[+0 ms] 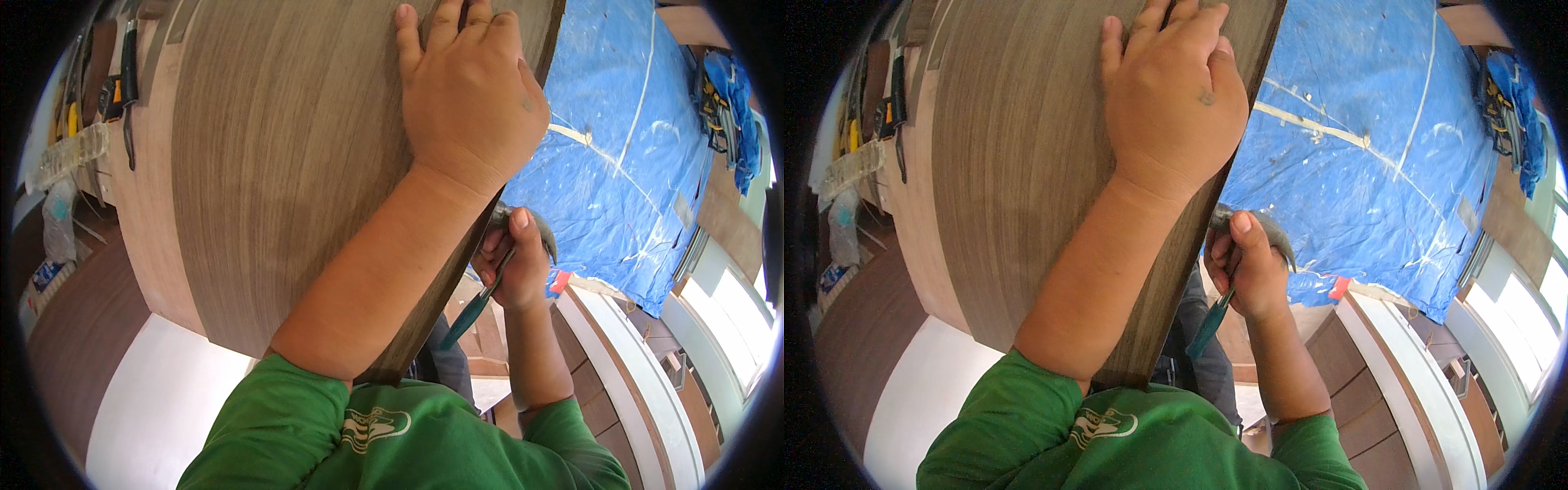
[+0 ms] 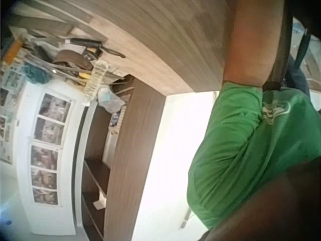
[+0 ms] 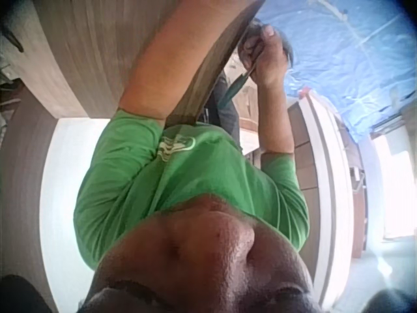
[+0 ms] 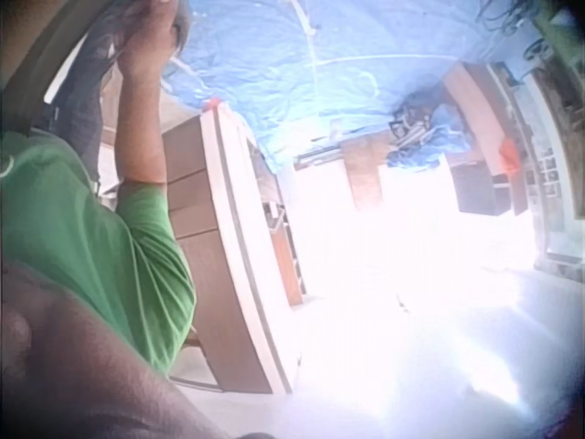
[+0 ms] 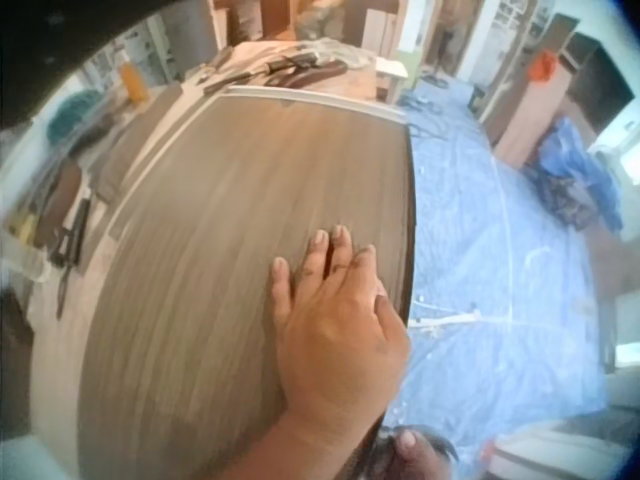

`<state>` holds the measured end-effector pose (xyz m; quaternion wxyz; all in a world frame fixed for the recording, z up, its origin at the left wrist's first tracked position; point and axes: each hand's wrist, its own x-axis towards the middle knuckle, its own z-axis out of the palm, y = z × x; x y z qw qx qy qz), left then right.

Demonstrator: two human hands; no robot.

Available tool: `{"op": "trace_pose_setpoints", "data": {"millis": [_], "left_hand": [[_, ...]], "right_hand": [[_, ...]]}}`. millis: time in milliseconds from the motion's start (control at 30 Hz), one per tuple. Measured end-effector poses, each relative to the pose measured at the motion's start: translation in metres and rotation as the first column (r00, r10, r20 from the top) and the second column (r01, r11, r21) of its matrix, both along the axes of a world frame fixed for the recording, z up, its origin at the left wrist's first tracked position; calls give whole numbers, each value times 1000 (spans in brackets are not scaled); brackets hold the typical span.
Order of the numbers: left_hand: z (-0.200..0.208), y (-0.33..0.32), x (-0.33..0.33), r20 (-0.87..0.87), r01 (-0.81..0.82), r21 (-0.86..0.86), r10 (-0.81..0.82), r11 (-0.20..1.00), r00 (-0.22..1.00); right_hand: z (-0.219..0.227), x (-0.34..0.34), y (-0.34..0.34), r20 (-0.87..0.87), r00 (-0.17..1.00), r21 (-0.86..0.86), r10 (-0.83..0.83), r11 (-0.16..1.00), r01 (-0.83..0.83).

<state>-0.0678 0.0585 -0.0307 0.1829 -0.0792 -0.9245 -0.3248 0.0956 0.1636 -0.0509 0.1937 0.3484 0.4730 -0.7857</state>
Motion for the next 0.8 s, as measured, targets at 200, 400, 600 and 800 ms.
{"op": "trace_pose_setpoints", "data": {"millis": [200, 400, 600, 800], "left_hand": [[-5, 0, -3, 13, -3, 53, 3, 999, 1000], [-2, -2, -3, 45, 1, 48, -3, 999, 999], [-1, -4, -2, 69, 33, 23, -35, 999, 997], [-1, -4, -1, 75, 42, 40, -45, 998, 996]], "right_hand": [[1, -19, -1, -21, 1000, 8, -19, 1000, 19], [0, -38, 2, -111, 994, 25, -15, 1000, 18], [-1, -1, 1, -24, 997, 60, 75, 995, -74], [2, -56, 7, -154, 988, 63, -23, 997, 33]]}}
